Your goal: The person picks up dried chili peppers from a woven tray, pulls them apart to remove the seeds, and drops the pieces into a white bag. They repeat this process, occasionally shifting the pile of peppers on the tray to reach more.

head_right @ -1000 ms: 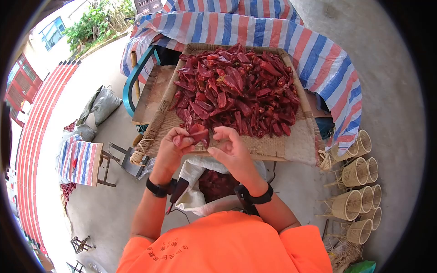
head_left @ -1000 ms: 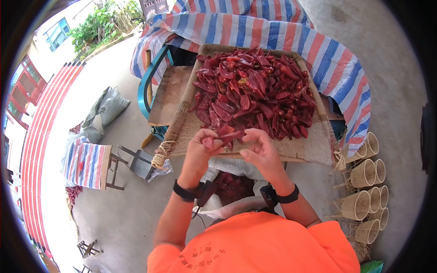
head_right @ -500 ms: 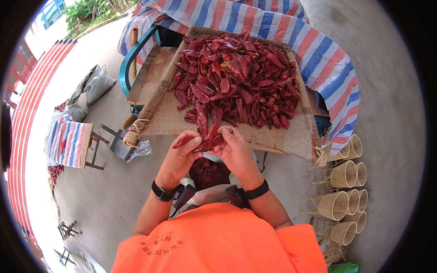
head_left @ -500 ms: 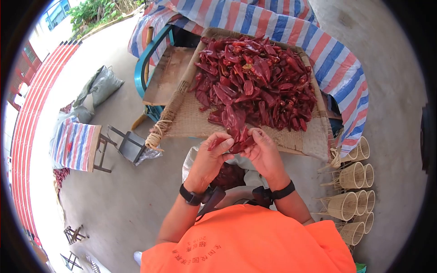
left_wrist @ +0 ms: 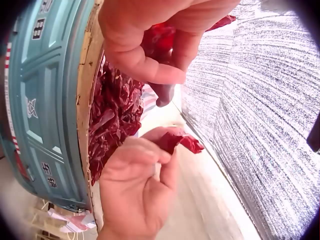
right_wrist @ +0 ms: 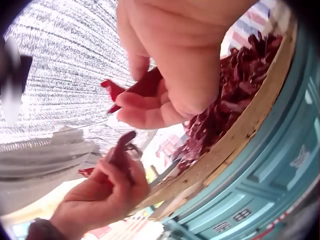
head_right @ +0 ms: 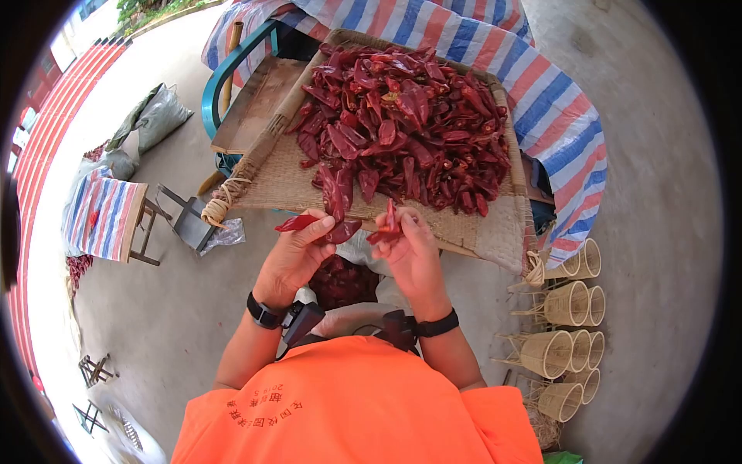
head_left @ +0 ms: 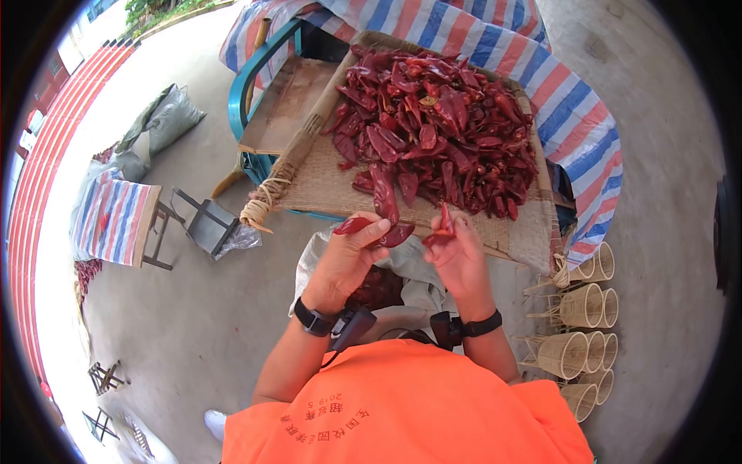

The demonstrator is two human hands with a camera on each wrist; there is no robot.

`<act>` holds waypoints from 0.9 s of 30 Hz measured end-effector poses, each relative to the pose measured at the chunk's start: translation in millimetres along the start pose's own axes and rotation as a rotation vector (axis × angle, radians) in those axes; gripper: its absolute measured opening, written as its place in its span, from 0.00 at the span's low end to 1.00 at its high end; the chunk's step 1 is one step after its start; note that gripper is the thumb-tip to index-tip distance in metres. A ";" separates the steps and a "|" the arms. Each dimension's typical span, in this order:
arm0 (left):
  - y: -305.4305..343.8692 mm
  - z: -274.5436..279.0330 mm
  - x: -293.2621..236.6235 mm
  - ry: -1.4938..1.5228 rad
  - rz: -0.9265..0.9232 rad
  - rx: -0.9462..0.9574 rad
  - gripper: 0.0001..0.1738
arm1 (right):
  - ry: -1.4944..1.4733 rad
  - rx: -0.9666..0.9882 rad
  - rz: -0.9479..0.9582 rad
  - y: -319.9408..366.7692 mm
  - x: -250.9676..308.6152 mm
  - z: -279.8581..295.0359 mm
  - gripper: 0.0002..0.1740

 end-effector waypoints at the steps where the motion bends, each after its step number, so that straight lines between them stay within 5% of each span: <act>1: 0.8 1.3 -1.3 0.007 -0.001 -0.007 0.05 | 0.088 0.040 0.034 3.4 5.1 -1.9 0.11; 4: 3.3 4.1 -4.6 0.017 -0.009 -0.019 0.07 | 0.793 0.043 -0.045 16.8 9.6 -4.2 0.12; 7: 4.5 4.2 -1.1 -0.031 -0.008 -0.012 0.07 | 0.949 -0.039 -0.035 18.9 2.2 1.5 0.15; 10: 5.6 -1.0 7.1 -0.108 -0.012 -0.004 0.06 | 0.625 -0.122 0.007 14.5 -5.0 -14.3 0.14; 13: 7.2 -2.7 11.2 -0.135 -0.011 -0.004 0.06 | 0.570 -0.037 -0.073 9.3 -24.3 -0.6 0.13; 19: 23.4 -11.0 -13.3 -0.229 -0.092 -0.022 0.07 | -0.136 0.080 -0.198 14.7 -33.6 2.4 0.11; 27: 38.8 -18.8 -5.3 -0.399 -0.095 0.106 0.08 | -0.242 0.325 -0.153 25.7 -20.1 -16.0 0.14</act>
Point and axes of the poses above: each hand's wrist, its own y-axis away from the middle knuckle, its own z-axis out of the back of the hand, x = y × z, the point moved 8 cm from there along -y, towards the middle knuckle, and after that the axes turned 2 degrees about -x, right-handed, at the moved point
